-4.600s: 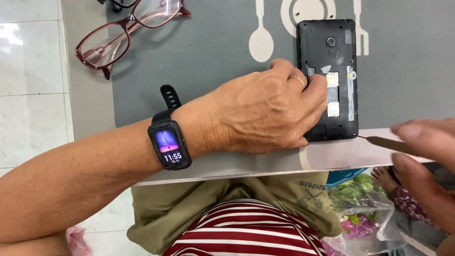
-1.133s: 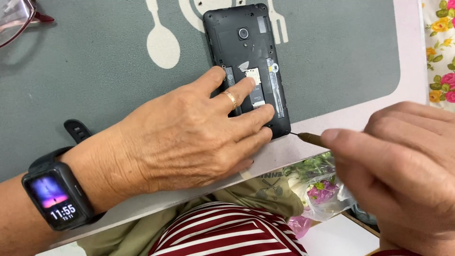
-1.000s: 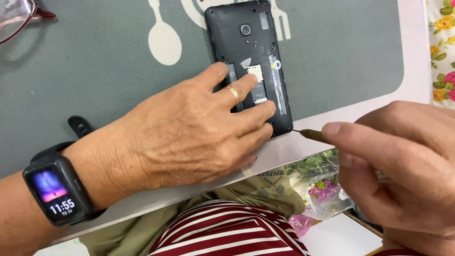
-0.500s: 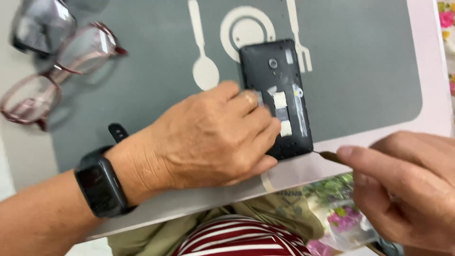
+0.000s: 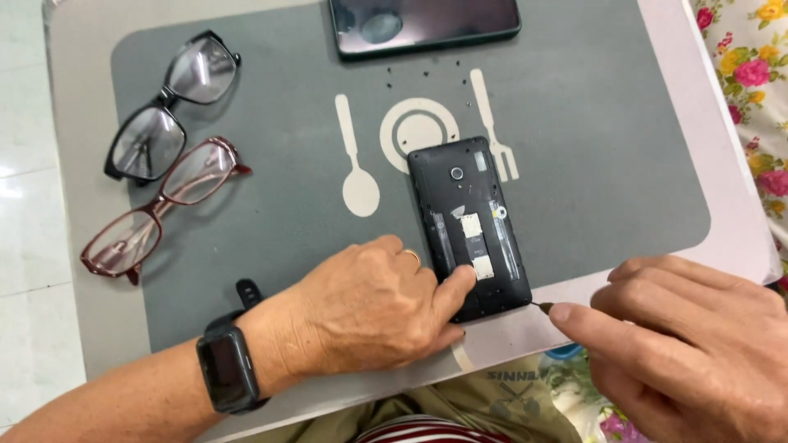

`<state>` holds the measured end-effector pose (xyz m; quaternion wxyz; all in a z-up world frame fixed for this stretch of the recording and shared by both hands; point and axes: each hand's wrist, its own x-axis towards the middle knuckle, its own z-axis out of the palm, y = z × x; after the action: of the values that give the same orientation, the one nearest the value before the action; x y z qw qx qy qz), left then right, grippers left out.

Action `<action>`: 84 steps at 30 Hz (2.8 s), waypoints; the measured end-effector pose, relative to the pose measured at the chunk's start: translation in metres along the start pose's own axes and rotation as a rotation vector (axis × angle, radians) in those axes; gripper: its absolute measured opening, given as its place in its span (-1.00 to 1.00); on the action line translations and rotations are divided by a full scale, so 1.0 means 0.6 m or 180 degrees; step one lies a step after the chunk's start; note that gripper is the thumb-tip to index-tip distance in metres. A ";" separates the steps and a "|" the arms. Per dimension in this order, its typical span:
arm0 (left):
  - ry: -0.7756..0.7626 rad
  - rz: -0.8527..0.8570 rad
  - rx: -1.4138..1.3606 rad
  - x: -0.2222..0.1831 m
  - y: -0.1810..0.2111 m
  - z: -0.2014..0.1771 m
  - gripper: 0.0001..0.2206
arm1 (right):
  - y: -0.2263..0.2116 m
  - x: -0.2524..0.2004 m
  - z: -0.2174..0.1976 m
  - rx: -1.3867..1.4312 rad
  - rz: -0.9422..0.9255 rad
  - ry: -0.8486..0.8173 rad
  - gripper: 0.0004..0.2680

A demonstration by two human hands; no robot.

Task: Using a precision screwdriver to remove small screws from the internal frame of a mobile phone during disassembly.

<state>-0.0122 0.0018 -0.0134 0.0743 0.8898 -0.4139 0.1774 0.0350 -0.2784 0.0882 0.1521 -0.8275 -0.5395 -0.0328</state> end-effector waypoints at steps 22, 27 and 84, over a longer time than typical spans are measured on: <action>-0.0558 -0.0186 -0.0851 -0.005 -0.057 -0.020 -0.62 | 0.008 -0.022 0.015 0.0055 -0.0321 0.0079 -0.78; -0.1152 -0.0220 -0.0521 0.001 -0.051 -0.035 -0.62 | -0.017 -0.031 0.016 0.0088 0.0467 0.0038 -0.80; -0.1580 -0.0509 -0.0958 0.005 -0.050 -0.056 -0.49 | 0.009 0.003 -0.013 0.0312 -0.0051 -0.0571 -0.72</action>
<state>0.0039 0.0287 0.0192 0.1156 0.9147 -0.3696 -0.1153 0.0414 -0.2810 0.0946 0.1432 -0.8143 -0.5585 0.0667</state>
